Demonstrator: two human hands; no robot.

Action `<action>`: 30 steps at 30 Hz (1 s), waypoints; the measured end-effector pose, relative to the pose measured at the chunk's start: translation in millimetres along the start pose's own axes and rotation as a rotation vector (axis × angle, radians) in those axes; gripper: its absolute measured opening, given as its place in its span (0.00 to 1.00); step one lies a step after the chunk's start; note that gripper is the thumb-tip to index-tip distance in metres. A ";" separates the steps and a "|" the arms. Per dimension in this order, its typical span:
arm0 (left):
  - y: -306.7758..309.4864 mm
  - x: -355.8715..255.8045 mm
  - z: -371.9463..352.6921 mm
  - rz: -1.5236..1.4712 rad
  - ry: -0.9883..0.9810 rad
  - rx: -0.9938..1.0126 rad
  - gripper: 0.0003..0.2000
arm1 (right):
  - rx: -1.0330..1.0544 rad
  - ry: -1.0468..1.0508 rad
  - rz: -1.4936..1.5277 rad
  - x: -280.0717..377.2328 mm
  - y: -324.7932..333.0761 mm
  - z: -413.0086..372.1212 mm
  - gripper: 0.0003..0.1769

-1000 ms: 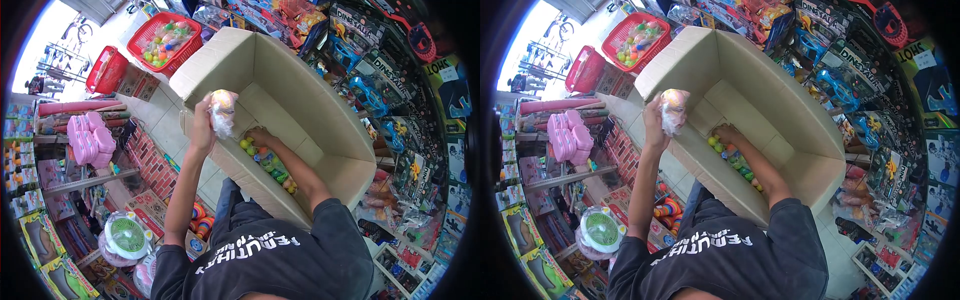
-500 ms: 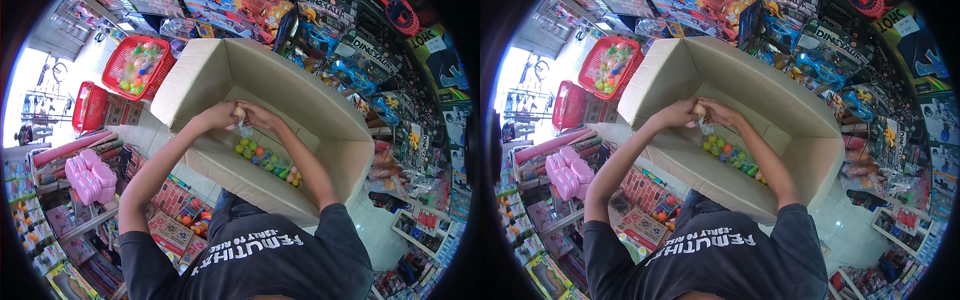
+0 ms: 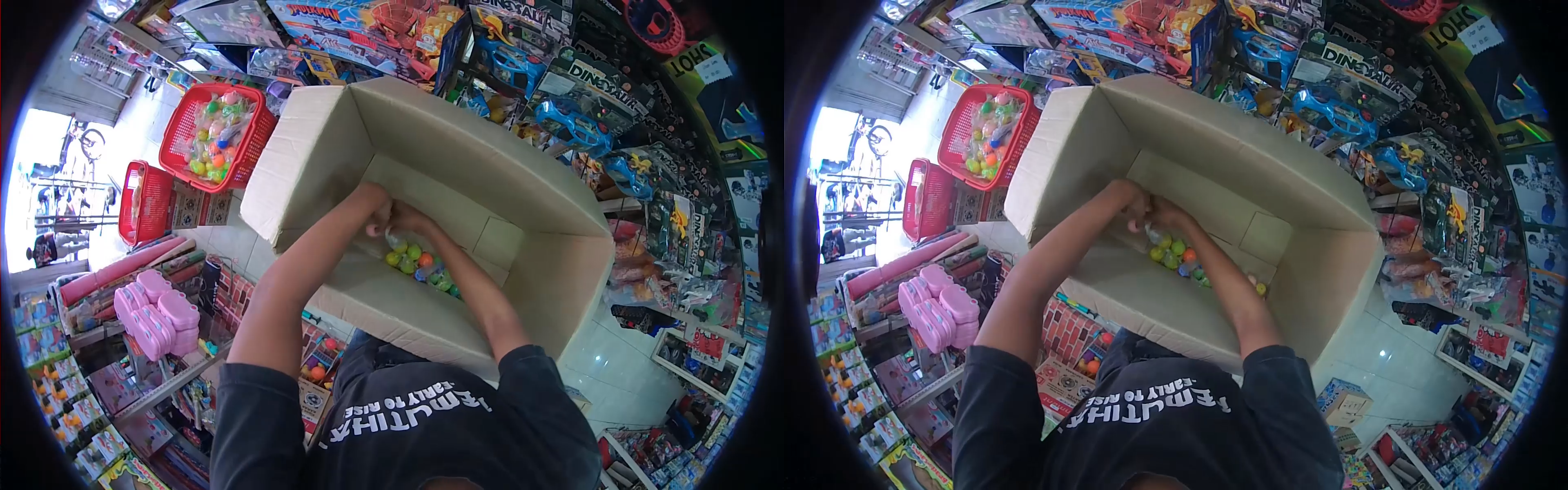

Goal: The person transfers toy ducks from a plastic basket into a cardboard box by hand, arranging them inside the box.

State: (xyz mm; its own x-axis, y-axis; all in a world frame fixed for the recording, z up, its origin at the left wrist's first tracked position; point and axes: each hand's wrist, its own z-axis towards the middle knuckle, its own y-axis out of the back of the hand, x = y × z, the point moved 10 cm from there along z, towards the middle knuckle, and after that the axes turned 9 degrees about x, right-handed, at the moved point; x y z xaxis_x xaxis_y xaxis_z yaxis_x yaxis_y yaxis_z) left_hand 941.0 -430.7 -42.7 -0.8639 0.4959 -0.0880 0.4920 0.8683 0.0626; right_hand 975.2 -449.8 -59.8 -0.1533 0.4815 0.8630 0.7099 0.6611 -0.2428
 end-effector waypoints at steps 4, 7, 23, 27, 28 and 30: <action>-16.7 3.4 82.6 0.096 -0.268 -0.227 0.23 | 0.010 -0.015 -0.438 -67.9 -12.7 31.8 0.32; -49.2 2.3 44.4 0.281 -0.055 0.207 0.39 | -0.047 -0.026 -0.517 -76.9 -13.1 32.3 0.31; -109.7 -1.3 105.2 0.157 -0.105 0.205 0.33 | -0.140 -0.090 -0.957 -42.7 -15.3 -5.9 0.25; -80.6 -5.0 67.9 0.205 0.017 0.061 0.32 | 0.021 -0.059 -0.844 -61.8 -13.4 8.6 0.29; -83.9 -4.5 70.2 0.279 0.019 0.105 0.31 | 0.040 -0.106 -0.772 -64.5 -11.1 6.5 0.31; -72.6 -17.7 45.8 0.429 -0.039 0.076 0.27 | 0.062 -0.147 -0.717 -57.4 -4.9 3.2 0.33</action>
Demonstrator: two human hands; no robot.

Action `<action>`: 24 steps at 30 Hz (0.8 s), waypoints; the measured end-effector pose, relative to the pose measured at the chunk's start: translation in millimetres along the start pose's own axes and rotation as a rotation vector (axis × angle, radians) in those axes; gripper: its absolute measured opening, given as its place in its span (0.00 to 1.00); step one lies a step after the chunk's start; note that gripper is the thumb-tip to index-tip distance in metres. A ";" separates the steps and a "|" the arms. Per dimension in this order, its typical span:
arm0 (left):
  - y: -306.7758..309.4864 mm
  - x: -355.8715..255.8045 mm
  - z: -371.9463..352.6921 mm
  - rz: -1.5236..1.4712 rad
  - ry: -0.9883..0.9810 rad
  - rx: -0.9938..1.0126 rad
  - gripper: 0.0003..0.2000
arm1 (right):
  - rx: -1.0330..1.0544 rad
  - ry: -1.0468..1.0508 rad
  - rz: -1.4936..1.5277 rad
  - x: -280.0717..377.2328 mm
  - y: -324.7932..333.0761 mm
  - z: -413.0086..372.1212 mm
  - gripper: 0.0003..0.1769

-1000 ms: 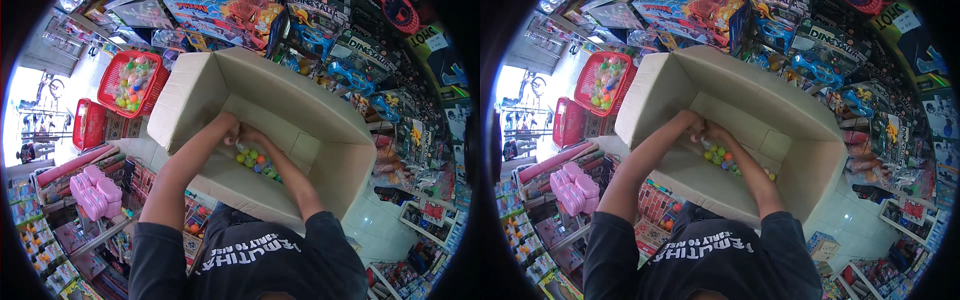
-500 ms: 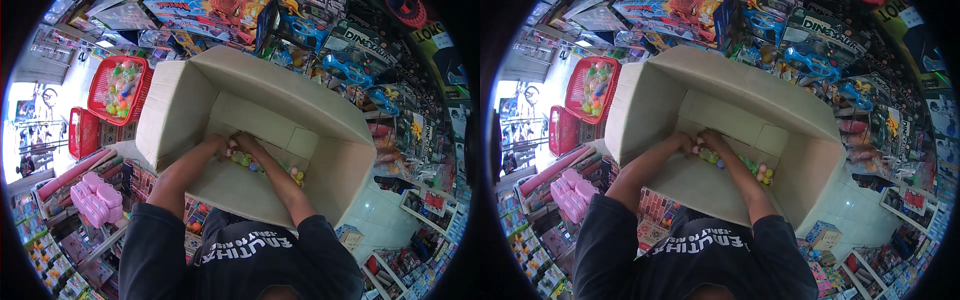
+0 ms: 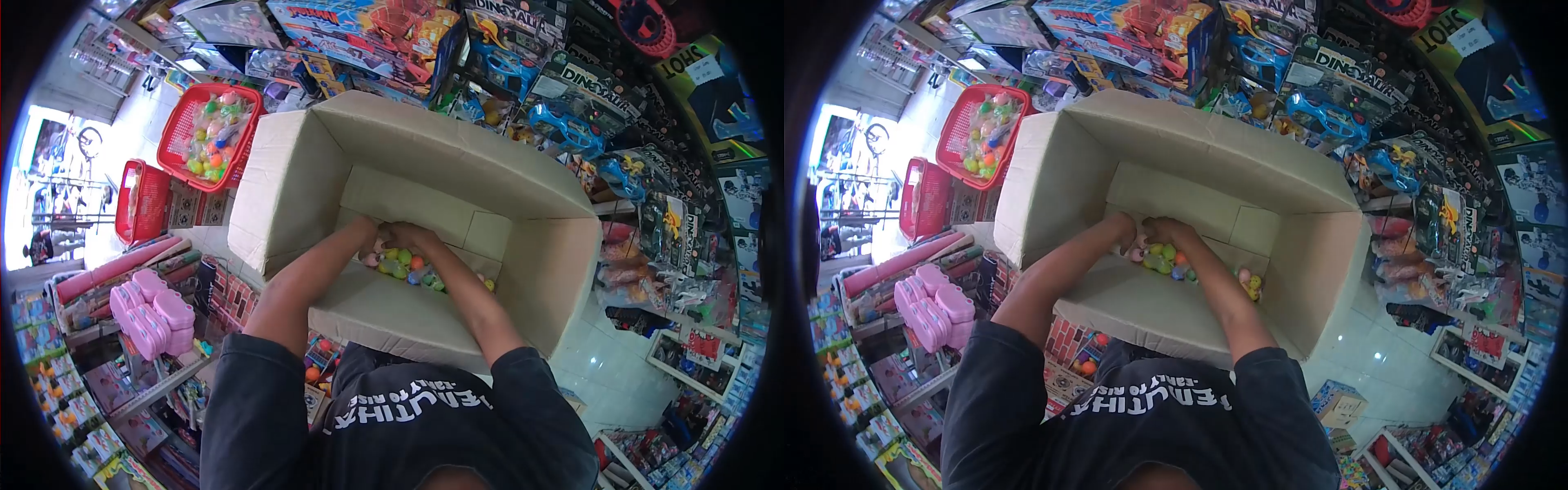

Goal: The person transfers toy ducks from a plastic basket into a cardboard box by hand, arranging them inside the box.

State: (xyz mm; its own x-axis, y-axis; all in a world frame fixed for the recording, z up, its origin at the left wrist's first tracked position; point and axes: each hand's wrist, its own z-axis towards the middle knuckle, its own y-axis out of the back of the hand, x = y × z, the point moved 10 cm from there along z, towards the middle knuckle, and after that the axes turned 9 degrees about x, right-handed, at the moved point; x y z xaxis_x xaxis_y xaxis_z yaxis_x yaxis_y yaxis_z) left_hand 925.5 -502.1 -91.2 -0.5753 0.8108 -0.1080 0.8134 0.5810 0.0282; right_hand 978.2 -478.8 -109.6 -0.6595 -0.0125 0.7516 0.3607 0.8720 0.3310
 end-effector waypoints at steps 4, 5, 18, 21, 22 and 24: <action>23.5 -10.9 -59.2 0.124 0.059 -0.225 0.21 | 0.248 -0.090 -0.400 28.8 28.5 -11.1 0.33; 27.2 -13.9 -74.4 0.108 0.076 -0.238 0.21 | 0.295 -0.119 -0.437 37.9 38.1 -19.3 0.33; -147.8 -74.8 -360.5 -1.350 -0.213 -1.910 0.14 | 0.134 0.473 -0.364 283.5 64.4 -262.8 0.16; -207.7 -112.9 -315.1 -1.588 -0.279 -1.952 0.13 | 0.174 0.510 -0.290 306.0 15.7 -298.7 0.15; -221.2 -126.4 -302.5 -1.670 -0.318 -1.936 0.12 | 0.202 0.539 -0.303 310.7 -4.5 -307.2 0.15; -245.7 -144.0 -265.5 -1.823 -0.384 -1.893 0.12 | 0.289 0.544 -0.260 312.0 -48.1 -313.0 0.15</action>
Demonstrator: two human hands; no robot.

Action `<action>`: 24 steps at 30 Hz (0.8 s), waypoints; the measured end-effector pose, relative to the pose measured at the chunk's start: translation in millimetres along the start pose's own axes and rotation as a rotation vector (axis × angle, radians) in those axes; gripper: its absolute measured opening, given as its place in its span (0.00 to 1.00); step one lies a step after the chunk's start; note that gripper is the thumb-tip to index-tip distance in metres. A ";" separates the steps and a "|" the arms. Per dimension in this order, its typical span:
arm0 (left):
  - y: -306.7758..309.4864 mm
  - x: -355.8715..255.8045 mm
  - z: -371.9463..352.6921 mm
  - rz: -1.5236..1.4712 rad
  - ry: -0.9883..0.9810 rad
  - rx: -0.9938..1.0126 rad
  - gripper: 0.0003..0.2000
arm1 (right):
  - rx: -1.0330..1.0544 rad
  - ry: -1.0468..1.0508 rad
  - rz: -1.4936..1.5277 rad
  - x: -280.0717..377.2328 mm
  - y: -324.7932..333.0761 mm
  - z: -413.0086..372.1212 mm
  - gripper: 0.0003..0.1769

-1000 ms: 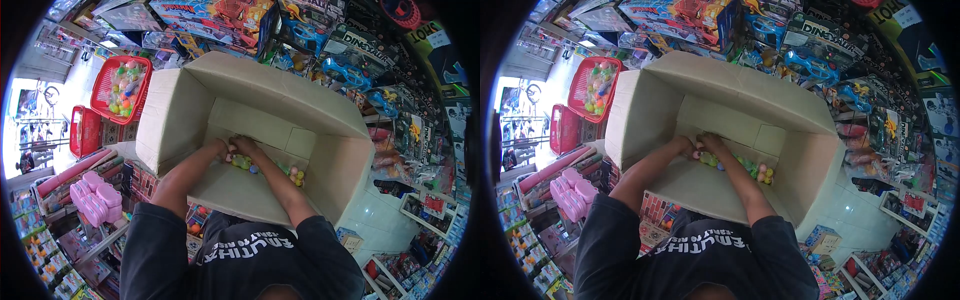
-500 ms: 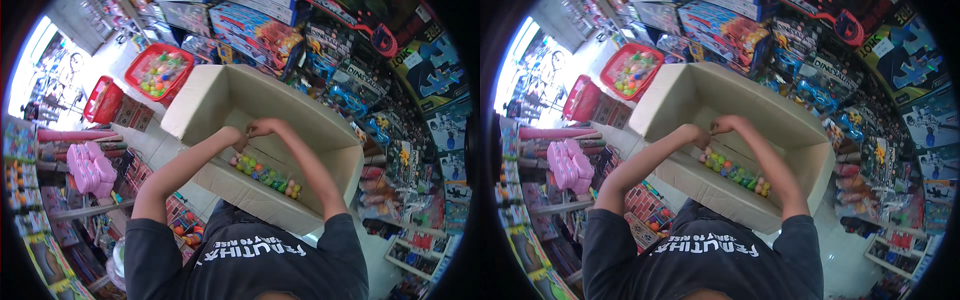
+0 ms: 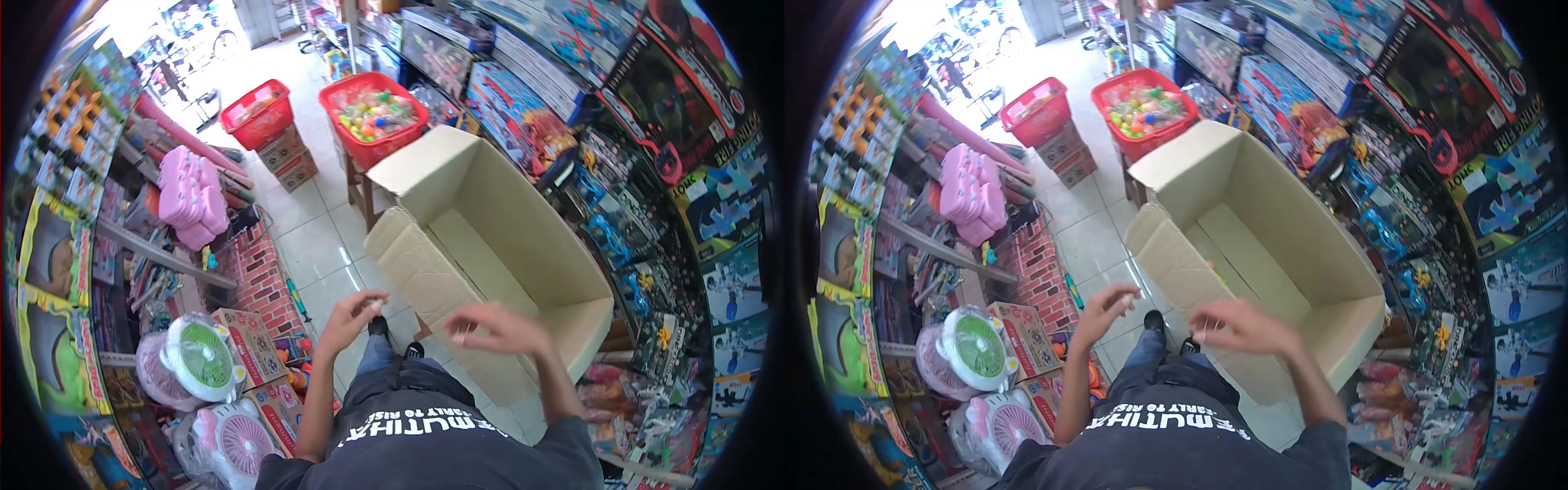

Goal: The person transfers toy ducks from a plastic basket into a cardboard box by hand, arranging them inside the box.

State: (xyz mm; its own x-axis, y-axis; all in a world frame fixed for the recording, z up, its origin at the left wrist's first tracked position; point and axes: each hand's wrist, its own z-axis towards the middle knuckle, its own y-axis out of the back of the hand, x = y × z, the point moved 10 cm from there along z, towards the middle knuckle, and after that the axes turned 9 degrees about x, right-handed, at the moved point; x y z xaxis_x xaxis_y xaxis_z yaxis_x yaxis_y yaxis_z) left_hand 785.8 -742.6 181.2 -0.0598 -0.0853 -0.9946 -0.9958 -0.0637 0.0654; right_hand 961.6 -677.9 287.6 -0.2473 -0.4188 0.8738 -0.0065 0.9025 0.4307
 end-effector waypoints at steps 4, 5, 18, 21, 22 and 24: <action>21.1 134.0 -38.1 -0.048 0.214 -0.088 0.13 | 0.054 0.003 0.203 -13.5 -88.5 42.6 0.14; 29.3 179.5 -48.6 -0.016 0.264 -0.130 0.14 | 0.063 -0.009 0.256 -23.2 -108.0 56.2 0.14; 118.0 442.0 -203.1 -0.049 0.954 -0.050 0.18 | -0.121 -0.566 0.220 -402.3 -306.8 170.4 0.16; 147.6 446.6 -200.6 0.009 0.894 -0.058 0.18 | -0.249 -0.737 0.156 -432.5 -294.5 168.0 0.15; 156.1 445.9 -198.4 -0.006 0.869 -0.116 0.18 | -0.272 -0.774 0.175 -425.2 -289.3 169.7 0.15; 165.2 444.4 -191.0 -0.024 0.839 -0.171 0.18 | -0.239 -0.784 0.180 -411.4 -271.9 184.5 0.16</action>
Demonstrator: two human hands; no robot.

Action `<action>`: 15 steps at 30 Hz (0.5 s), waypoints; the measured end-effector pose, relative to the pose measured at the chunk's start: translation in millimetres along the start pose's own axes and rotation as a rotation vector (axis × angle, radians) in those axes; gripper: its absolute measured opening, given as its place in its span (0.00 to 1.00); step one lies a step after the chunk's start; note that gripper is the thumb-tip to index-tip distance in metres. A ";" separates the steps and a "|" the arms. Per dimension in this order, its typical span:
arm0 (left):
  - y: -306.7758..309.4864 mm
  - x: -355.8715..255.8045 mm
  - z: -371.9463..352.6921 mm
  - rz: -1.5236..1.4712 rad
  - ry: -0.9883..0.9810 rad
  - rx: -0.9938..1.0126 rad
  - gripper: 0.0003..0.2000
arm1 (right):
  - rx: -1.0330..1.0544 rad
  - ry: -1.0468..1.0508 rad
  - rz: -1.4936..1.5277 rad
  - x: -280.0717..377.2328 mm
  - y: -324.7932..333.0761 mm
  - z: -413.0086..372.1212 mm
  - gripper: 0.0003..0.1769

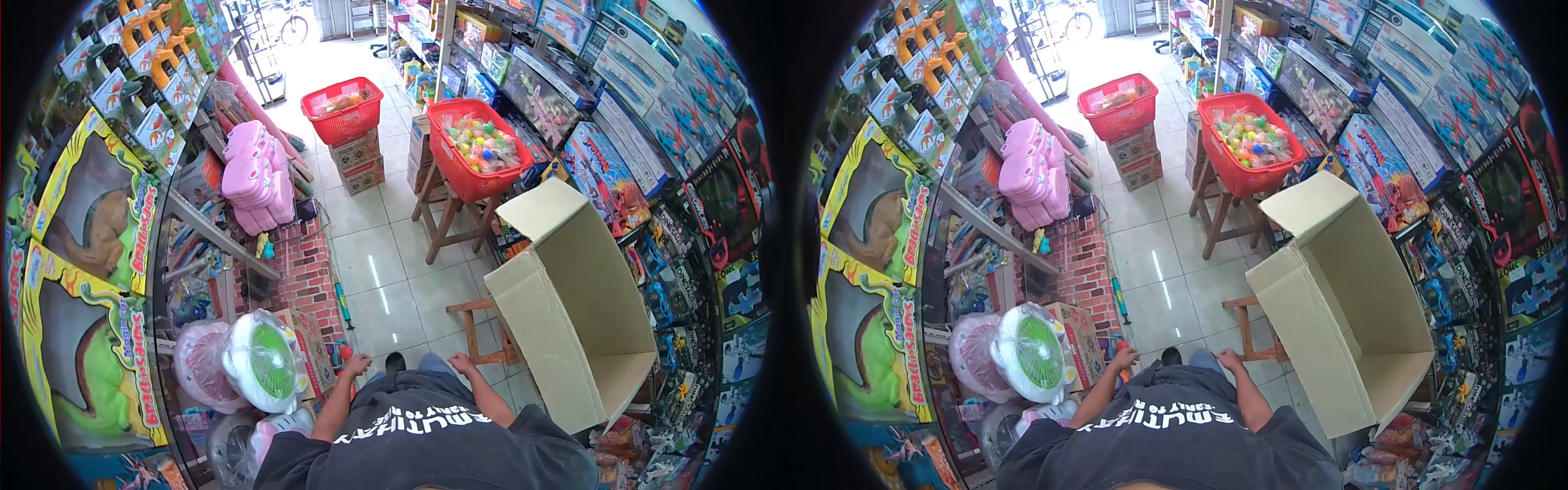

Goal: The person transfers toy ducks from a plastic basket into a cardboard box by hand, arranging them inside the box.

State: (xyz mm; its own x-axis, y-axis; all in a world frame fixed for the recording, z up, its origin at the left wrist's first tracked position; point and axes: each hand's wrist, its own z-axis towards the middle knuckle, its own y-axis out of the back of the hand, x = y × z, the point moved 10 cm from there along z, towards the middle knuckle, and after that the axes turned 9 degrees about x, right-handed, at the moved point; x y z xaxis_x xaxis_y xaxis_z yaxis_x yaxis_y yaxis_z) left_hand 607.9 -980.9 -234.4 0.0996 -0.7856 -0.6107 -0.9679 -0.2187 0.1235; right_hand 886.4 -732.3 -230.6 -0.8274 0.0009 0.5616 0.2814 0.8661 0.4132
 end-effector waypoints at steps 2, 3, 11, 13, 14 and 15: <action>2.1 -7.1 2.8 -0.014 0.015 0.029 0.18 | 0.183 -0.107 0.088 8.1 -8.7 11.0 0.16; 5.3 -9.4 6.7 -0.015 0.016 0.026 0.18 | 0.185 -0.105 0.087 7.9 -9.6 28.3 0.16; 38.4 -10.1 58.1 -0.049 0.129 0.142 0.20 | 0.423 -0.098 0.037 122.3 -1.1 111.3 0.16; 59.0 -30.7 68.2 -0.067 0.165 0.118 0.19 | 0.434 -0.063 0.038 156.3 5.8 137.1 0.16; 69.3 -50.1 70.1 -0.052 0.129 0.088 0.19 | 0.458 -0.058 0.023 167.1 7.1 148.9 0.16; 84.1 -76.9 78.1 -0.035 0.085 0.053 0.19 | 0.478 -0.045 0.007 182.3 12.6 165.1 0.16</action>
State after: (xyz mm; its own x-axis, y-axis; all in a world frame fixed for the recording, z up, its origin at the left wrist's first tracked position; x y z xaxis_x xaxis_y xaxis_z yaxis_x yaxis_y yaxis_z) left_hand 500.8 -893.7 -238.1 0.1510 -0.8245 -0.5454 -0.9741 -0.2180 0.0599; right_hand 658.8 -638.8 -241.4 -0.8496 0.0199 0.5270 0.0408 0.9988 0.0281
